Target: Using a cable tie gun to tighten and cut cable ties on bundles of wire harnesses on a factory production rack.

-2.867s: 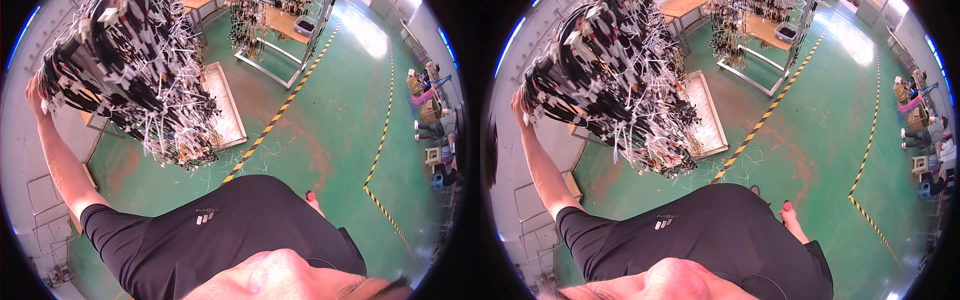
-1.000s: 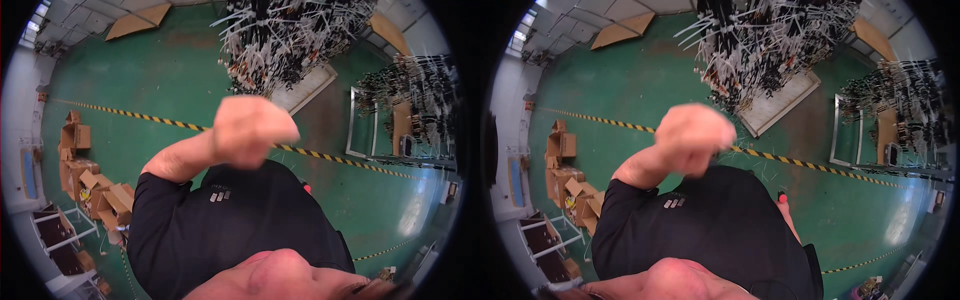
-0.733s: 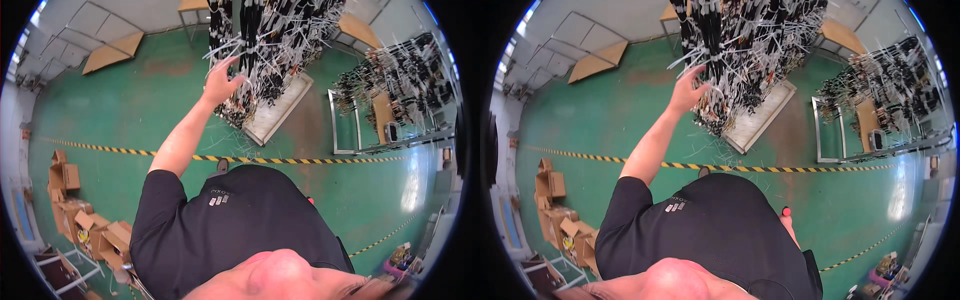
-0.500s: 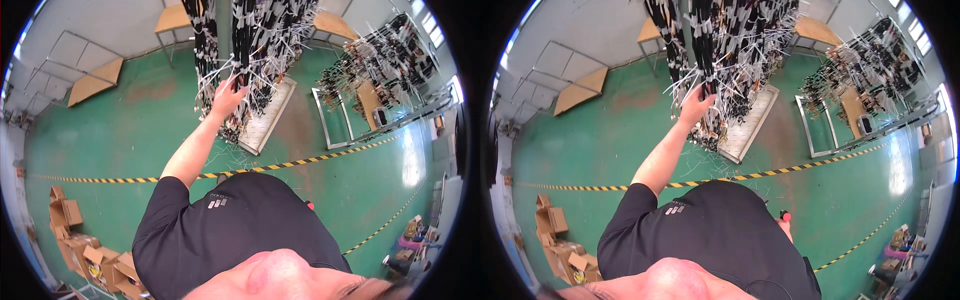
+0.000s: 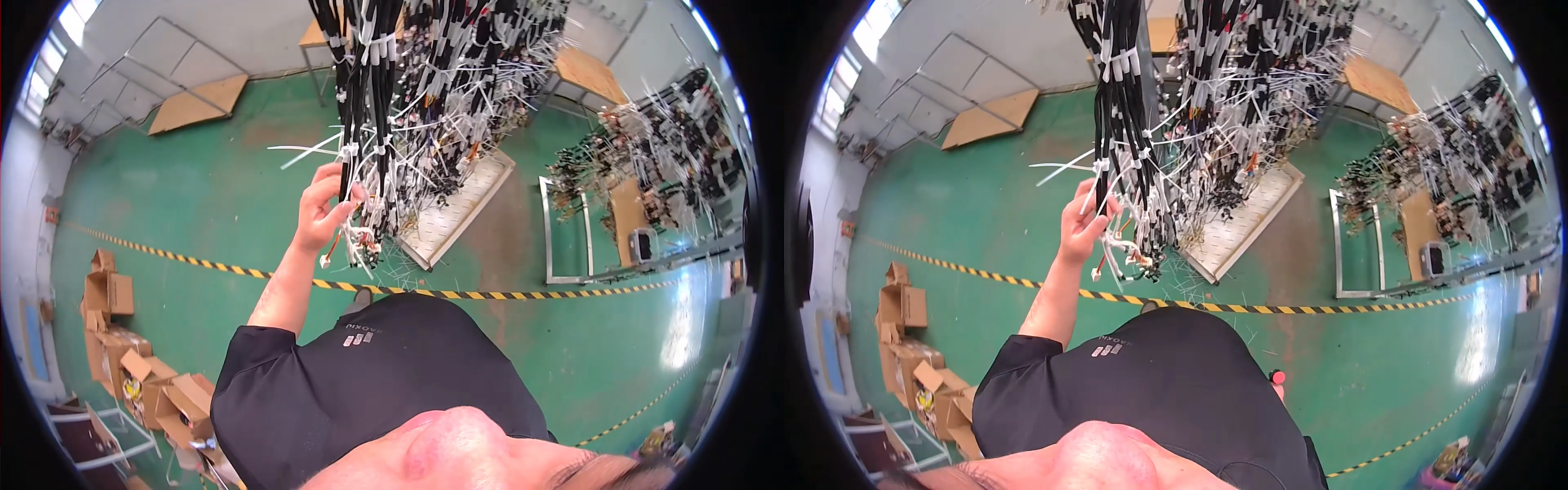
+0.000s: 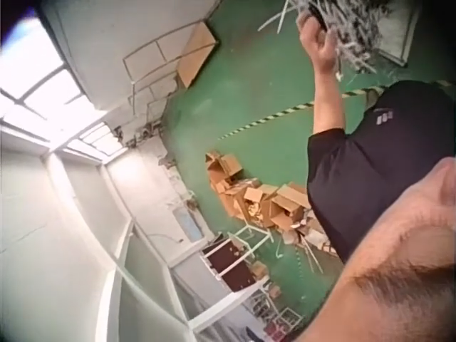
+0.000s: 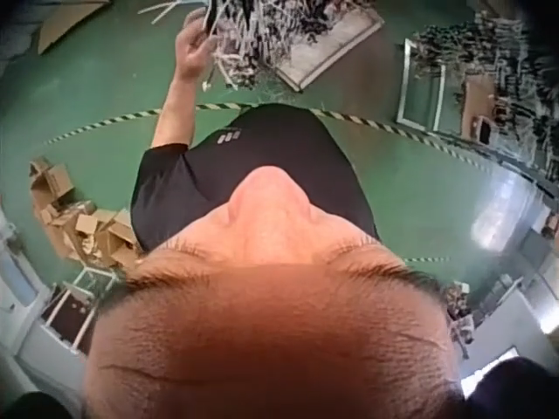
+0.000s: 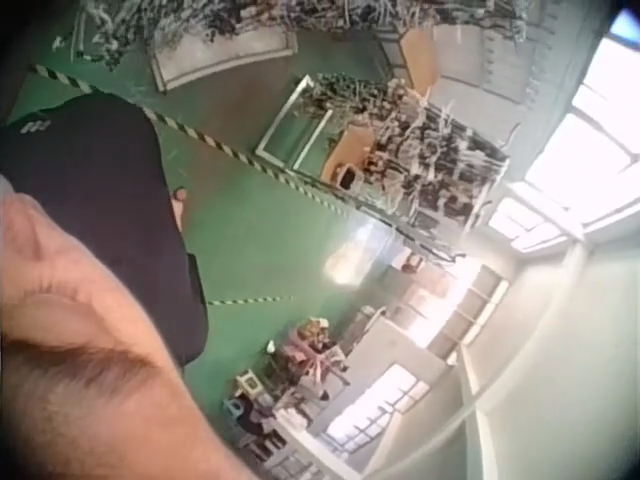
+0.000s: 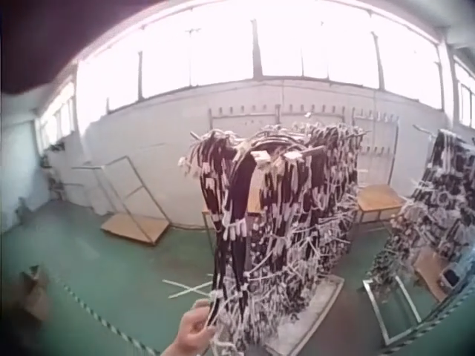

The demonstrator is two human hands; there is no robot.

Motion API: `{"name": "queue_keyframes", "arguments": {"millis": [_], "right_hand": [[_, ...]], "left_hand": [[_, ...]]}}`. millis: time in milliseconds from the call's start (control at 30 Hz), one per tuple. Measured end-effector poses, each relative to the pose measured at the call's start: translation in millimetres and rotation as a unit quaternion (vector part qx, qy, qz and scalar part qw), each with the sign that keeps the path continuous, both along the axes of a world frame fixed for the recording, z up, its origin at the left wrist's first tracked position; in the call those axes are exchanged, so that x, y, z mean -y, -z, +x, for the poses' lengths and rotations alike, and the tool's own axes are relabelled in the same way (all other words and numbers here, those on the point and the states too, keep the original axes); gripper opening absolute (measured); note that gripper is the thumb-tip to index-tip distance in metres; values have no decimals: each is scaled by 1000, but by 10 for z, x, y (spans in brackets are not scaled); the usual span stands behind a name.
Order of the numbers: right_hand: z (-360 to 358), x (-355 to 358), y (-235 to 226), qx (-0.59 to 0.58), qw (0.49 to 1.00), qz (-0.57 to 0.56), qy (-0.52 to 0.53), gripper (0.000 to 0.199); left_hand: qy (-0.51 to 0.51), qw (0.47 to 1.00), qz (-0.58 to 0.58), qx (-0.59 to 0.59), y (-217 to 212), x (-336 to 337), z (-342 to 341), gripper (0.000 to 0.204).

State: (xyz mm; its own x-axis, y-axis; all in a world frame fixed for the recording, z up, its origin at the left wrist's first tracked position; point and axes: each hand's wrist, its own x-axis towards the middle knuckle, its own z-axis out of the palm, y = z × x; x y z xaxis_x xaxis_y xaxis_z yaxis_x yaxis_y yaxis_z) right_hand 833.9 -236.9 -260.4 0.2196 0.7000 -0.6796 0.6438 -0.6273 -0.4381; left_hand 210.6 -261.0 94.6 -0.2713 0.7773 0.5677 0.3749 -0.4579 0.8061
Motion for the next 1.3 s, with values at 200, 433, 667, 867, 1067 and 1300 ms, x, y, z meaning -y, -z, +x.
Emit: {"name": "queue_keyframes", "arguments": {"millis": [200, 433, 667, 867, 1067, 1300], "right_hand": [[380, -568, 333, -64, 995, -52, -59, 13], [-352, -1255, -20, -159, 982, -24, -102, 12], [-1506, -1320, -1218, -496, 821, -46, -279, 43], [-3102, -1244, -2759, -621, 567, 164, -516, 45], [-4124, -1539, -2336, -591, 677, -13, -437, 44], [-4149, -1569, -2593, -594, 721, 66, -351, 38]], "left_hand": [[121, 946, -66, 295, -34, -198, 183, 44], [-179, 974, -74, 115, -286, 76, 409, 13], [-169, 976, -135, 22, -650, 433, 722, 18], [24, 979, -119, 162, -428, 339, 526, 29], [44, 989, -129, 64, -902, 770, 736, 37], [155, 933, -84, 315, -1027, 842, 604, 83]]}}
